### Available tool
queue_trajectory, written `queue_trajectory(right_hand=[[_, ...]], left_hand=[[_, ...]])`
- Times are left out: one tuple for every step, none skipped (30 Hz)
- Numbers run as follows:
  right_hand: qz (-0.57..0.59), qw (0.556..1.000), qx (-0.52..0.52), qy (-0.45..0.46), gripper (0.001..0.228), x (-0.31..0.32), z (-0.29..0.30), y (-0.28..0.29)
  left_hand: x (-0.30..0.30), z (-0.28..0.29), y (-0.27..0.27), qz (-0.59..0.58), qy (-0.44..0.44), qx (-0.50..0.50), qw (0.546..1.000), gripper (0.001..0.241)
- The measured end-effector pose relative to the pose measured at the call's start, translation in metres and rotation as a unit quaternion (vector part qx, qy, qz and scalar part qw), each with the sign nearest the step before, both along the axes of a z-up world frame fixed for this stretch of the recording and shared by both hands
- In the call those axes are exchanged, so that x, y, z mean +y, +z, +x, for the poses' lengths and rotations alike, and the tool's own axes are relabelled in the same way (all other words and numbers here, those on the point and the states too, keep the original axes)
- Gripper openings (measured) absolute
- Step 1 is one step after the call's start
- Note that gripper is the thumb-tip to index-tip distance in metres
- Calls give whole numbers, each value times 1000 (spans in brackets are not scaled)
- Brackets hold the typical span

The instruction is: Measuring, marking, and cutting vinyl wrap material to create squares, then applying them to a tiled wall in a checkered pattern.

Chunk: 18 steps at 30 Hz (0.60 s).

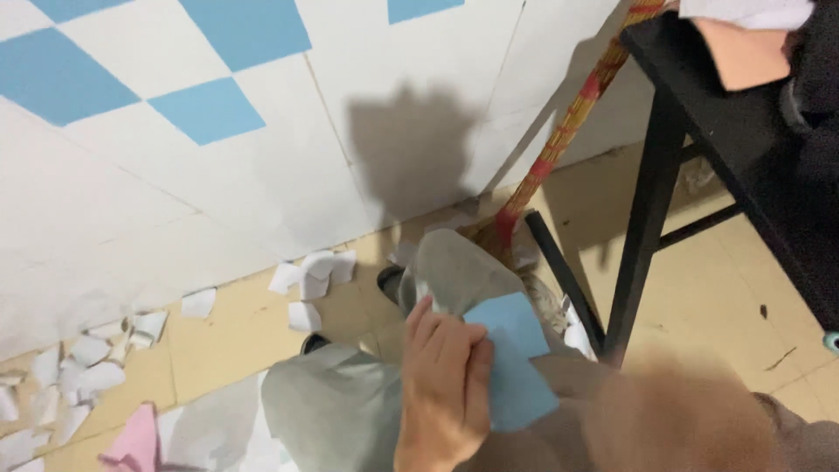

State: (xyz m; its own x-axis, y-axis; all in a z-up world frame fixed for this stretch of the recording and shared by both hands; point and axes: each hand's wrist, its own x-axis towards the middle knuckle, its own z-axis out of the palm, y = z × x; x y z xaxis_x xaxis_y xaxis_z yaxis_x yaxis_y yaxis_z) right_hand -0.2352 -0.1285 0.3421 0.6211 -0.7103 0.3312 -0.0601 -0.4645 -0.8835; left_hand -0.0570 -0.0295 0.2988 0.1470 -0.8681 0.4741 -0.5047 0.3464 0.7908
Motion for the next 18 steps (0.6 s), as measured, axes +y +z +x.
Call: queue_trajectory(right_hand=[[-4,1000,1,-1,12,2,0,0],[27,998,-58,10,18,8,-3,0],[57,991,-118,21,24,16,-6,1],[55,992,-115,22,24,19,-7,2],[81,981,-174,38,31,23,-7,3],[111,964,-236,56,37,28,-5,3],[113,963,-238,60,37,32,-3,2],[143,940,-300,77,43,35,1,1],[172,912,-360,93,50,39,5,1],[172,912,-362,93,50,30,10,-1],[130,977,-167,6,46,21,14,-3],[83,993,37,-81,44,12,17,-5],[83,993,36,-81,44,9,16,-11],[204,977,54,-29,22,7,14,-17],[322,944,71,22,22,5,13,-22],[323,944,71,22,22,5,12,-24],[332,941,40,48,16,5,11,-25],[340,938,11,73,16,5,10,-26]], left_hand=[[-2,1,-1,-4,-1,1,1000,21],[1,-1,-2,7,4,7,1000,22],[4,-2,-2,17,9,14,1000,23],[3,-3,-3,15,10,16,1000,23],[3,-3,-3,0,2,20,1000,22],[5,-1,-3,-13,-3,20,1000,22],[7,-2,-1,-12,1,18,1000,22],[8,-1,2,-6,0,29,1000,22],[9,0,6,0,-1,39,999,23],[10,1,6,0,-2,38,999,23],[10,2,5,-12,-8,44,999,21],[10,1,4,-24,-15,52,998,20],[8,2,5,-25,-15,51,998,20],[9,2,6,-15,-17,48,999,21],[9,3,7,-5,-18,45,999,21],[9,3,5,-3,-18,45,999,21],[9,3,4,-4,-21,40,999,19],[8,3,3,-6,-24,36,999,18]])
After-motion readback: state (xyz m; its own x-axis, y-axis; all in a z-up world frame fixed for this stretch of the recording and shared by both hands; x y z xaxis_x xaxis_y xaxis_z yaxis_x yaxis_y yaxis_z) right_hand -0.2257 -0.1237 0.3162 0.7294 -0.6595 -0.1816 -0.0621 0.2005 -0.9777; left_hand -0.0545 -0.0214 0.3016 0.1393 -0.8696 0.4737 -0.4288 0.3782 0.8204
